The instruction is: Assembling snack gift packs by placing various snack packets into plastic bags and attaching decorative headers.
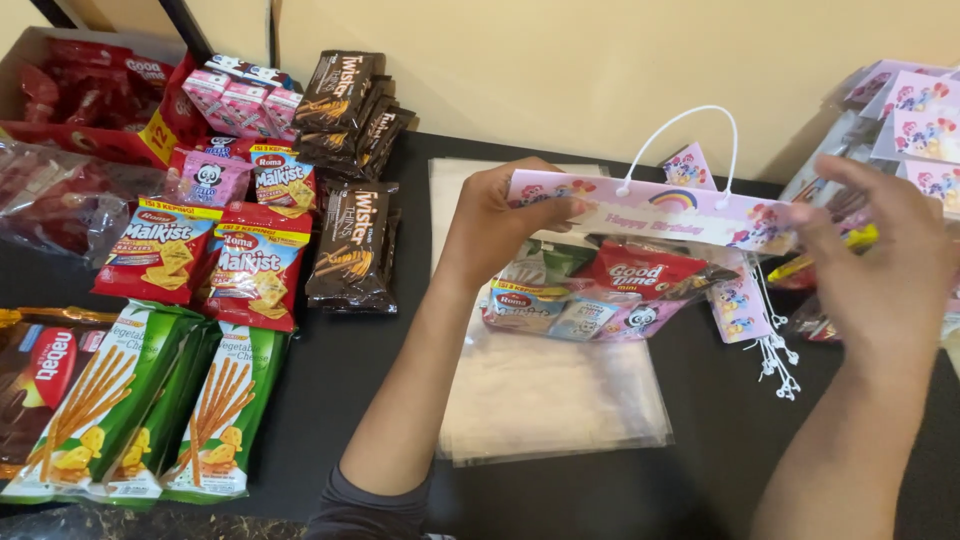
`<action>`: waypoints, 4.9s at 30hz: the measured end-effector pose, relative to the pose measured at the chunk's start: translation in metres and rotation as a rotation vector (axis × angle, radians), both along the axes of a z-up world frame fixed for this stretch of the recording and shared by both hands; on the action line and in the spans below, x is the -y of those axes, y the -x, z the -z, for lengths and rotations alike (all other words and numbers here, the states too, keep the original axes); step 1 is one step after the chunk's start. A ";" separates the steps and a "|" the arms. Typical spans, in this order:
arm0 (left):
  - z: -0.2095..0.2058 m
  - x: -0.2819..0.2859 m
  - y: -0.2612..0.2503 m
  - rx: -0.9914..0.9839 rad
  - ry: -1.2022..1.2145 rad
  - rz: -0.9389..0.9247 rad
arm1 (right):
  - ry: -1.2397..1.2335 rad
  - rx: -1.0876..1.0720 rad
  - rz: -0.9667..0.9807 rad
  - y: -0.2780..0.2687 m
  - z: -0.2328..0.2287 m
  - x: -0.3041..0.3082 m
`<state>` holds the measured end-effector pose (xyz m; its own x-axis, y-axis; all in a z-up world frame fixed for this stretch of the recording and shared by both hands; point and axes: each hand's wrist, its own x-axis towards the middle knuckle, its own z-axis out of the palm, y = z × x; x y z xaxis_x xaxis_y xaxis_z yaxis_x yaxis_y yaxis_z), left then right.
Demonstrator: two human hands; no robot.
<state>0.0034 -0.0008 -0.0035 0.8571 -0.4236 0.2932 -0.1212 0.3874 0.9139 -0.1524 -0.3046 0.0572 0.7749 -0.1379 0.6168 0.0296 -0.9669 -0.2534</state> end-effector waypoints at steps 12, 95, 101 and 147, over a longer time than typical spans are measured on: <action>0.000 0.003 0.001 -0.046 -0.050 -0.049 | -0.856 -0.072 -0.011 -0.011 0.059 0.061; -0.011 0.003 0.014 0.004 -0.334 -0.379 | -0.664 -0.229 0.141 -0.031 0.058 0.032; -0.024 0.008 0.025 -0.024 -0.357 -0.404 | -0.568 -0.202 0.105 -0.032 0.061 0.030; -0.009 0.244 0.145 0.323 -0.535 0.157 | -0.355 0.038 0.500 0.257 -0.014 0.248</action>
